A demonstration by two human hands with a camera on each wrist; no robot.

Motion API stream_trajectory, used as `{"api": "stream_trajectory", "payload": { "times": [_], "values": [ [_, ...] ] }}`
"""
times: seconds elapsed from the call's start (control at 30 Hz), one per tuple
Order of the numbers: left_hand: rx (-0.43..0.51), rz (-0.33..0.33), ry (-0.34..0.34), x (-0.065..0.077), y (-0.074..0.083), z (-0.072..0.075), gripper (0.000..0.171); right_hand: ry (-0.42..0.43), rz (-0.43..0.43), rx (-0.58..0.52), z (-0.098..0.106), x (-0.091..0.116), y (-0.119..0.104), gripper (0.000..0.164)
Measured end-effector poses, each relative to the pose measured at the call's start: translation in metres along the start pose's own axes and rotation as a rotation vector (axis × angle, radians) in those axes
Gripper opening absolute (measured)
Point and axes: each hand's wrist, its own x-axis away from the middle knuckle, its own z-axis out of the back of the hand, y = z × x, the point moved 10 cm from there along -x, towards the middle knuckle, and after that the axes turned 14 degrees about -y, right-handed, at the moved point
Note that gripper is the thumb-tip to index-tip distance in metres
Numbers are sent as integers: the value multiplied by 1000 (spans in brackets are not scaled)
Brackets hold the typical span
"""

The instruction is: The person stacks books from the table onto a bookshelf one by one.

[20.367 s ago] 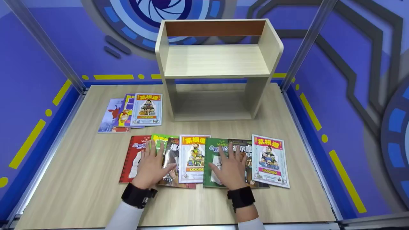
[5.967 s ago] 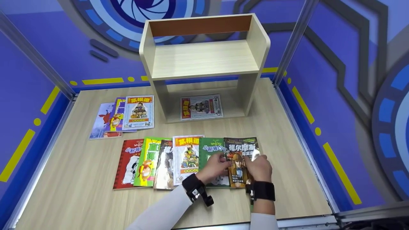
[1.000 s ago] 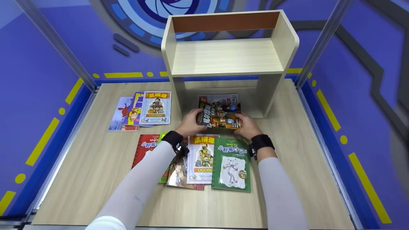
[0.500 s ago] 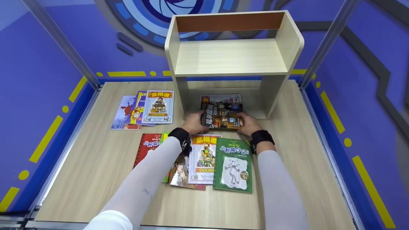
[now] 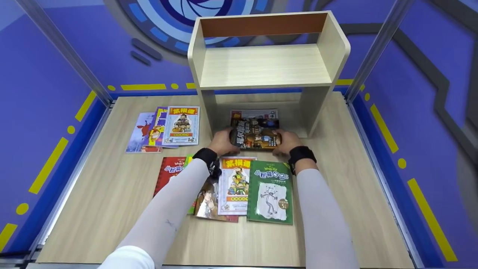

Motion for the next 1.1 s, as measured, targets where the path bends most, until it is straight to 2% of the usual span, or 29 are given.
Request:
{"api": "stream_trajectory", "payload": {
  "times": [0.2,0.37,0.6,0.8,0.93,1.1],
  "values": [
    [-33,21,2,0,-4,5,97,12,-9,83,2,-4,-4,94],
    [-6,-9,6,-2,0,7,89,51,-21,79,9,-1,-4,94],
    [68,32,16,-2,-9,10,81,80,-41,157,11,-4,-7,89],
    [17,50,23,-3,-10,10,68,130,-60,155,14,-4,-8,83],
    [-17,70,42,-4,-9,11,57,129,-74,139,15,-5,-6,83],
    [-146,93,62,-7,-5,11,41,137,-105,128,20,-6,-2,76]
  ]
}}
